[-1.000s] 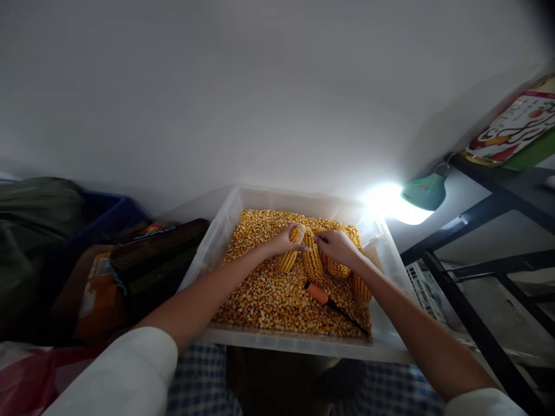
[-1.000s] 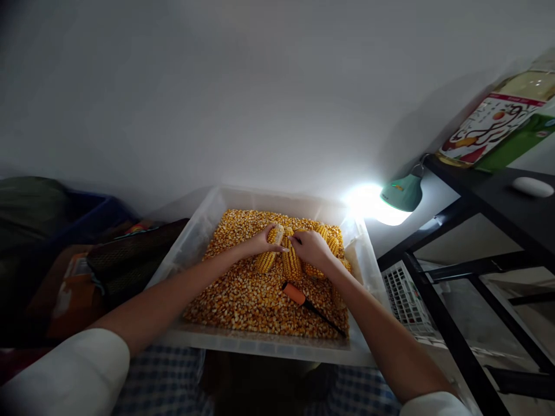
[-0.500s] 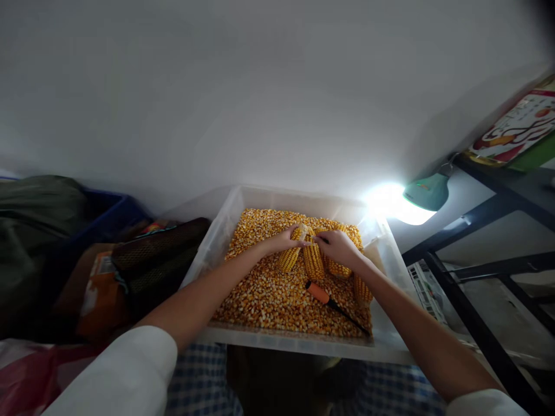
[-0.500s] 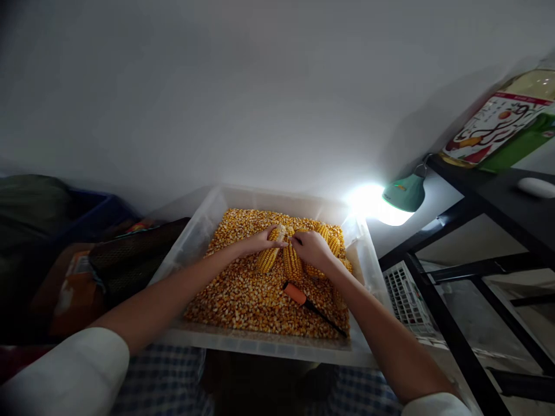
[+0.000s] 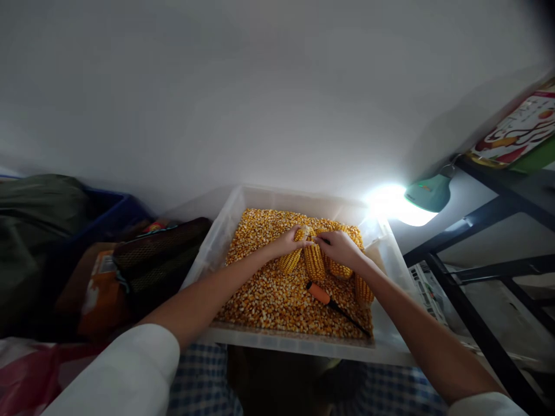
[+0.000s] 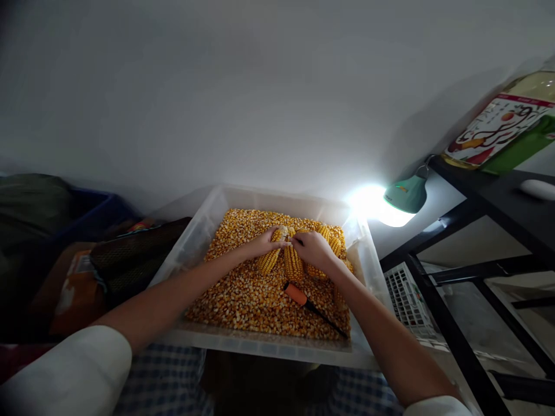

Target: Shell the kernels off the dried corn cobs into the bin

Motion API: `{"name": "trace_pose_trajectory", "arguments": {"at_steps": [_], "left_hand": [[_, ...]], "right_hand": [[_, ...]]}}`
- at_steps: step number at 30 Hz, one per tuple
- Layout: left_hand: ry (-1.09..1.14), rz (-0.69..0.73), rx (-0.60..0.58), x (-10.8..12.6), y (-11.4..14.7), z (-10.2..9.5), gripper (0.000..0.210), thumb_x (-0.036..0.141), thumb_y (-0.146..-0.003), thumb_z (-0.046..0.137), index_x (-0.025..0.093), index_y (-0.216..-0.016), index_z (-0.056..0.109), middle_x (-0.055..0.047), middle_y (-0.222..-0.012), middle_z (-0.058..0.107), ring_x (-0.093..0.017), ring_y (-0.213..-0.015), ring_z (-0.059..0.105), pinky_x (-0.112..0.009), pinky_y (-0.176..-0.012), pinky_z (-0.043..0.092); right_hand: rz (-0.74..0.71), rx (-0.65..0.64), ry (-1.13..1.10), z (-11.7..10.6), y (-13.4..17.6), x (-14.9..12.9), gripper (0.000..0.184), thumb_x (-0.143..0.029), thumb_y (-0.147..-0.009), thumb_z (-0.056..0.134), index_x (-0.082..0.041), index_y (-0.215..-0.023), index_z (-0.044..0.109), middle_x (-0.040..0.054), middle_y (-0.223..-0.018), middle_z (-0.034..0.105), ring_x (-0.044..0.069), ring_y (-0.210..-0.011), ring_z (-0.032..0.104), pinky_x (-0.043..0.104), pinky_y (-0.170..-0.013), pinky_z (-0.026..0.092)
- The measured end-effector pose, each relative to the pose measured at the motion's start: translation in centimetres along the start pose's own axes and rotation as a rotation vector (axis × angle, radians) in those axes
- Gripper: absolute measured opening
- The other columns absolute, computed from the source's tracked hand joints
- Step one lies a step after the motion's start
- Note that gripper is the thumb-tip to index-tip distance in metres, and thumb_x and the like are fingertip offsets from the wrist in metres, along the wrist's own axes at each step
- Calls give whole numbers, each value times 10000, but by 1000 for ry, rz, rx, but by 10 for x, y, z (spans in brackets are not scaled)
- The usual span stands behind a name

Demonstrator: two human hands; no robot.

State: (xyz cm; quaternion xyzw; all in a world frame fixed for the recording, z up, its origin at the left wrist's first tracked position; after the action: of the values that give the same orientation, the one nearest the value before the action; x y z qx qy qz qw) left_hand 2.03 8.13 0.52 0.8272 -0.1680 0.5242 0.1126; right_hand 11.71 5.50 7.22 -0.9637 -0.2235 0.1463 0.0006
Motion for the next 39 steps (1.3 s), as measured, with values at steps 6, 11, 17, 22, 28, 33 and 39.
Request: {"name": "trace_pose_trajectory", "arguments": {"at_steps": [6,11,17,22,28,33,39], "left_hand": [[2,-55,-55,-8,-1,0,750,510,-589,606,162,-1215,384,-93,-1278,408,-247,-1162,373,-344,-963,287],[101,-80,-255,1,4,5,660,554,-674,495,204,-1223,390,-54,-1280,421,-232,-1166,379,-341,-960,293],[-12,-9,-96,7,2,2,647,560,-698,459,157,-1200,394,-77,-1228,462,-228,-1169,367,-314,-973,276],[-27,48,-8,7,2,4,588,517,-735,436,135,-1176,375,-93,-1186,475,-218,-1125,411,-327,-959,295],[-11,51,-38,6,2,5,606,523,-721,451,143,-1182,351,-104,-1216,442,-228,-1144,390,-336,-952,301],[-21,58,-64,3,1,7,639,507,-701,490,144,-1199,321,-103,-1220,427,-222,-1141,389,-328,-956,294],[-66,77,-110,3,0,10,703,471,-647,568,149,-1209,295,-106,-1222,413,-225,-1123,397,-319,-940,311]], "right_hand": [[-27,5,-4,0,1,-3,344,-342,-818,338,-168,-655,586,0,-555,544,86,-503,421,200,-500,236],[-19,28,-7,-4,0,0,379,-371,-828,317,-167,-642,576,6,-557,547,90,-507,422,200,-508,243],[-23,27,-12,-3,0,1,373,-366,-830,312,-166,-667,582,11,-573,555,95,-521,435,201,-512,246],[-52,-12,-3,1,0,-3,377,-375,-828,323,-168,-661,591,5,-569,558,91,-513,433,203,-508,245],[-25,-46,40,8,-1,-1,349,-344,-824,337,-170,-707,617,17,-602,584,99,-536,458,208,-522,254],[-23,-41,40,7,0,-4,384,-367,-833,320,-170,-678,610,14,-584,572,97,-518,447,210,-508,246],[-30,-59,39,5,1,-5,367,-347,-824,339,-165,-656,610,11,-570,566,92,-508,429,212,-514,241]]}}
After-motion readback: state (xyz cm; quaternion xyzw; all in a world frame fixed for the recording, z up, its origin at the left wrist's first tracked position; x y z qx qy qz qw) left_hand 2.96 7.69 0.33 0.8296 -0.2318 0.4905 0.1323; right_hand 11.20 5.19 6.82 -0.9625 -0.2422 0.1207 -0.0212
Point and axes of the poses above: each hand's wrist, its own y-axis away from the middle knuckle, its own z-axis out of the palm, x = y × z, the point moved 10 cm from there along -y, towards the middle knuckle
